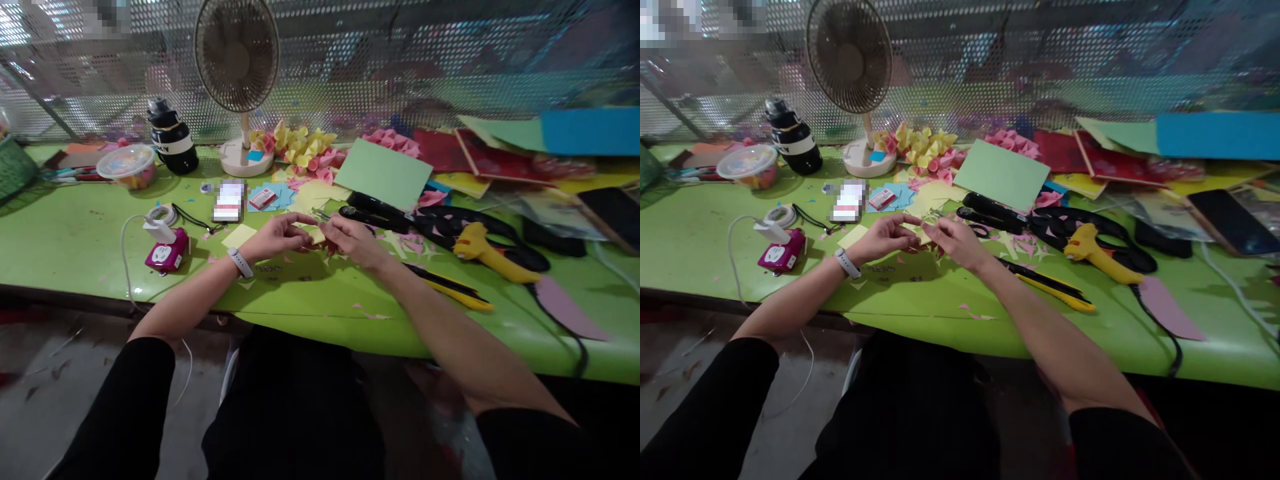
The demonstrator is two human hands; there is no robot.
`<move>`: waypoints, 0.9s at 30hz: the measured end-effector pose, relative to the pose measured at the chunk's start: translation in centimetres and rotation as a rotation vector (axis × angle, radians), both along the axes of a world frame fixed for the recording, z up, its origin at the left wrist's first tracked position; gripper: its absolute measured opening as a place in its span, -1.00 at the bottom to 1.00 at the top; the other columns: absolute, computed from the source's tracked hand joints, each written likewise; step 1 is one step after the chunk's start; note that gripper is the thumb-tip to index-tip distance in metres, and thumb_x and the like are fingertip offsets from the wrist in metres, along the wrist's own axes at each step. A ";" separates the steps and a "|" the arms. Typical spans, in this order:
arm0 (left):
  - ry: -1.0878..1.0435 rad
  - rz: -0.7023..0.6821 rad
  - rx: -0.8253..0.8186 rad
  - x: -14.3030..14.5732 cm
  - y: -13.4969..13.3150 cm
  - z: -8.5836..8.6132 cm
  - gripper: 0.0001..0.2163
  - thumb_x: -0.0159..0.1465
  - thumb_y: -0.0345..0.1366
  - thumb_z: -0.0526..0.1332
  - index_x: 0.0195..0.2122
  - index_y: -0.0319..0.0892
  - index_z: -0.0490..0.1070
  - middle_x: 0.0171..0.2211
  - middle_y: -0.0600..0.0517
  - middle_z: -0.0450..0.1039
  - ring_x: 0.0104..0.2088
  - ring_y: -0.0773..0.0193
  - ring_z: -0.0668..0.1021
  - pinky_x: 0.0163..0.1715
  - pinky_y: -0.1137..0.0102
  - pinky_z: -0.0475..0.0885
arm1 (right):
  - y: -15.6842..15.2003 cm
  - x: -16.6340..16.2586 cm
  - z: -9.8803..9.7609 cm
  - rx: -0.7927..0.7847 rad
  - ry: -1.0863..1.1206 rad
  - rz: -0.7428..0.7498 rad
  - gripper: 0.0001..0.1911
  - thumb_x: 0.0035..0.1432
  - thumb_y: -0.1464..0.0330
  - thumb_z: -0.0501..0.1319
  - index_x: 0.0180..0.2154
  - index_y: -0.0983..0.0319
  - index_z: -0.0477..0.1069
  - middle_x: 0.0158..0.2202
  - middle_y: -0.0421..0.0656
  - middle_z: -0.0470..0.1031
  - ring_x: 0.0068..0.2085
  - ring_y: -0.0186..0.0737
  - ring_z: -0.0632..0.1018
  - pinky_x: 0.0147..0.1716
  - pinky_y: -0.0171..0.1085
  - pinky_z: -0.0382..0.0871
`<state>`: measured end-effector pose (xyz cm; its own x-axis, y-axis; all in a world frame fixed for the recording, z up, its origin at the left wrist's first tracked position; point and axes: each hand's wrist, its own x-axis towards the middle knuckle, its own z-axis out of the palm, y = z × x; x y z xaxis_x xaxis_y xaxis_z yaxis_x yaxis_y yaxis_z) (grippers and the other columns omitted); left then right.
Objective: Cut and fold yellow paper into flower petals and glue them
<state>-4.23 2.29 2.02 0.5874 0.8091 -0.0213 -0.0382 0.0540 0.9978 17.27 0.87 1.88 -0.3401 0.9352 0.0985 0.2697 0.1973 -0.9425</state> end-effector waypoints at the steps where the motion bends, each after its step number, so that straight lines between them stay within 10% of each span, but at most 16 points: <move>1: 0.002 -0.003 -0.012 0.0 0.0 0.1 -0.61 0.25 -0.44 0.33 0.10 -0.31 0.37 -0.25 -0.14 0.64 -0.26 0.27 0.69 -0.17 0.36 0.60 | 0.0 -0.1 0.1 -0.005 -0.023 0.021 -0.49 0.19 -0.11 0.25 -0.45 0.19 0.34 -0.55 -0.22 0.39 -0.54 -0.32 0.42 -0.54 -0.27 0.31; 27: 0.104 -0.131 -0.169 0.2 -0.3 0.4 -0.78 0.24 -0.22 0.39 -0.32 -0.28 0.45 -0.22 -0.14 0.66 -0.28 0.32 0.69 -0.30 0.46 0.58 | -0.2 -0.5 0.0 0.315 -0.136 0.044 -0.55 0.29 -0.04 0.17 -0.45 0.14 0.24 -0.55 -0.27 0.26 -0.51 -0.28 0.28 -0.47 -0.22 0.15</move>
<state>-3.99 2.03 2.38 0.6746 0.7061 -0.2155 0.0823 0.2182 0.9724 16.80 0.66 1.88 -0.4090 0.8504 0.3312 0.3734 0.4870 -0.7895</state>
